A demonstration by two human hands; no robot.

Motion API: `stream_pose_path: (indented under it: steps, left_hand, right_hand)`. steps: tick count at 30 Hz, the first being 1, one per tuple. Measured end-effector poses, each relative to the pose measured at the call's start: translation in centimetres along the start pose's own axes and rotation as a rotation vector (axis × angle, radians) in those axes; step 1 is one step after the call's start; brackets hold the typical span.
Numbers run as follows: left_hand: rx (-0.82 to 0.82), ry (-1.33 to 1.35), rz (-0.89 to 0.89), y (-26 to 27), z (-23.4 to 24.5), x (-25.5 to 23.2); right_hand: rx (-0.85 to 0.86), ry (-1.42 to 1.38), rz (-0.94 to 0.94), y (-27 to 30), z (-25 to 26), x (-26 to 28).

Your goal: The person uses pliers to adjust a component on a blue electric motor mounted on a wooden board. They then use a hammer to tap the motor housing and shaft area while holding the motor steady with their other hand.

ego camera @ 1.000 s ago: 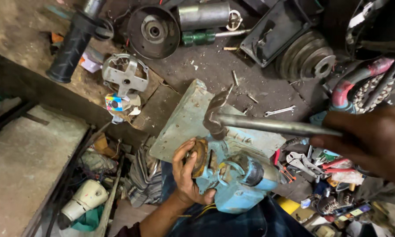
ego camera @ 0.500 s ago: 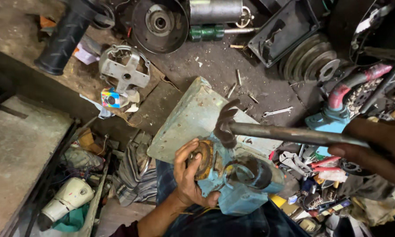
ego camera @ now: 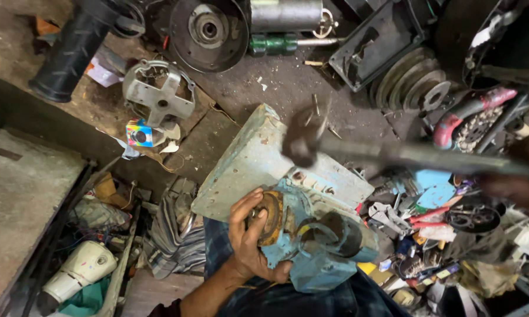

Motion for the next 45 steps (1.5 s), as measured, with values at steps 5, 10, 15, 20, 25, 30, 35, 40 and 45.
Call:
stream_pose_path:
  steps: [5,10,15,20,25,30,35,40,45]
  left_hand:
    - [0.017,-0.006,-0.009,0.1,0.3,0.2]
    - [0.006,-0.015,-0.016,-0.1,0.3,0.0]
    - [0.005,-0.01,-0.026,-0.1,0.1,0.3]
    - [0.0,-0.022,-0.029,-0.1,0.2,0.1]
    - [0.015,-0.014,-0.023,0.1,0.2,0.0]
    - [0.038,-0.017,-0.016,0.3,0.3,-0.1]
    - [0.013,-0.019,-0.033,-0.2,0.3,0.0]
    - [-0.004,-0.019,-0.048,0.2,0.1,0.3]
    - [-0.029,-0.073,-0.033,-0.4,-0.1,-0.4]
  right_hand:
    - [0.014,-0.019,0.047,2.7,-1.3,2.7]
    - [0.006,-0.041,0.022,2.6,-3.8,0.3]
    - [0.013,-0.019,-0.039,0.8,-2.2,-2.0]
    - [0.0,-0.045,0.058,4.2,-3.7,2.9]
    - [-0.035,-0.063,-0.004,2.5,-2.5,0.7]
    - [-0.015,-0.066,-0.013,3.4,-1.5,2.0]
    - [-0.031,-0.103,0.023,4.4,-4.3,2.4]
    - [-0.036,-0.095,0.015,3.5,-6.5,-0.9]
    - [-0.156,-0.109,0.017,4.0,-7.7,-1.0]
Point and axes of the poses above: each hand's wrist, its own y-axis away from the middle knuckle, its own z-axis out of the back of the hand, x = y × z, the point moved 1 cm from there along -y, towards the middle knuckle, and after that the axes turned 8 degrees about x, right-handed, at the moved point
